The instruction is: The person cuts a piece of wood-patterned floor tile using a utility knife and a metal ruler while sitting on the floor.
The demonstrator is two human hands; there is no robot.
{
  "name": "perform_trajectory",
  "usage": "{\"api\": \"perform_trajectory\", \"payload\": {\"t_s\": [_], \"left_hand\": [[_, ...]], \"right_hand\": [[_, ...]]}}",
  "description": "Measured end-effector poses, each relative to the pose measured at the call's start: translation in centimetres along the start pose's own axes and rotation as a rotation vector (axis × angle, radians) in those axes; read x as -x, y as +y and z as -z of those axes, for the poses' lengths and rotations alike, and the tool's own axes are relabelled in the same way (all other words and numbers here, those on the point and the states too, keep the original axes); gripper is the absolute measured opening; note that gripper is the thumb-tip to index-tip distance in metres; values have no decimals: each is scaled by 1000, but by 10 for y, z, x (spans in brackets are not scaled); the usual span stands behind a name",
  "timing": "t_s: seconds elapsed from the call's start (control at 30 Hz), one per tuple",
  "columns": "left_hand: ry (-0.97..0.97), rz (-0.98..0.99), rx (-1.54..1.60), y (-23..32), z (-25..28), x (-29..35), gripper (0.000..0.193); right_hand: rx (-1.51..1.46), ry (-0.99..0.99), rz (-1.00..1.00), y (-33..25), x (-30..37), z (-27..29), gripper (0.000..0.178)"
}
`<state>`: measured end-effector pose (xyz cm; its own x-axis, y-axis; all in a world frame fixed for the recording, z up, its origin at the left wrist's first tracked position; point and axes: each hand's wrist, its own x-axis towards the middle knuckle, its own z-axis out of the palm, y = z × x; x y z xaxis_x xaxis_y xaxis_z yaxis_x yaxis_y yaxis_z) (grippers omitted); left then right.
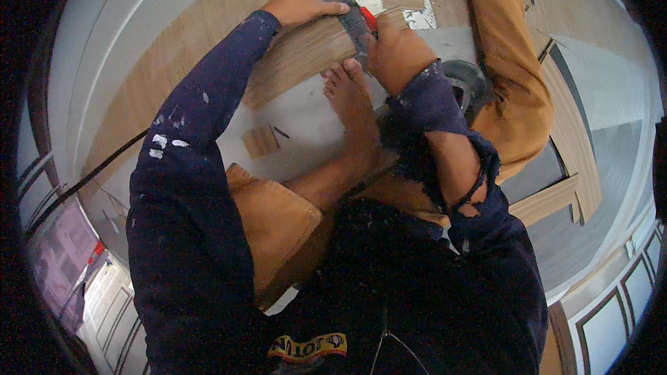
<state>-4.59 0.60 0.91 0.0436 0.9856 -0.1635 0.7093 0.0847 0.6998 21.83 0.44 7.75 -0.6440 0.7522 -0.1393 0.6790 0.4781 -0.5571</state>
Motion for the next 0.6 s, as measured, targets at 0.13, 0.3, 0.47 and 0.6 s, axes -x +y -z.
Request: {"api": "perform_trajectory", "payload": {"t_s": [0.13, 0.3, 0.47, 0.6], "left_hand": [[-142, 107, -37, 30, 10, 1, 50], [-105, 56, 82, 39, 13, 4, 51], [-124, 117, -55, 36, 18, -1, 53], [-74, 10, 116, 40, 17, 0, 55]], "right_hand": [[-20, 11, 26, 10, -8, -4, 29], [-24, -5, 49, 10, -9, 5, 30], [11, -24, 2, 4, -10, 14, 32], [-26, -36, -11, 9, -12, 16, 34]]}}
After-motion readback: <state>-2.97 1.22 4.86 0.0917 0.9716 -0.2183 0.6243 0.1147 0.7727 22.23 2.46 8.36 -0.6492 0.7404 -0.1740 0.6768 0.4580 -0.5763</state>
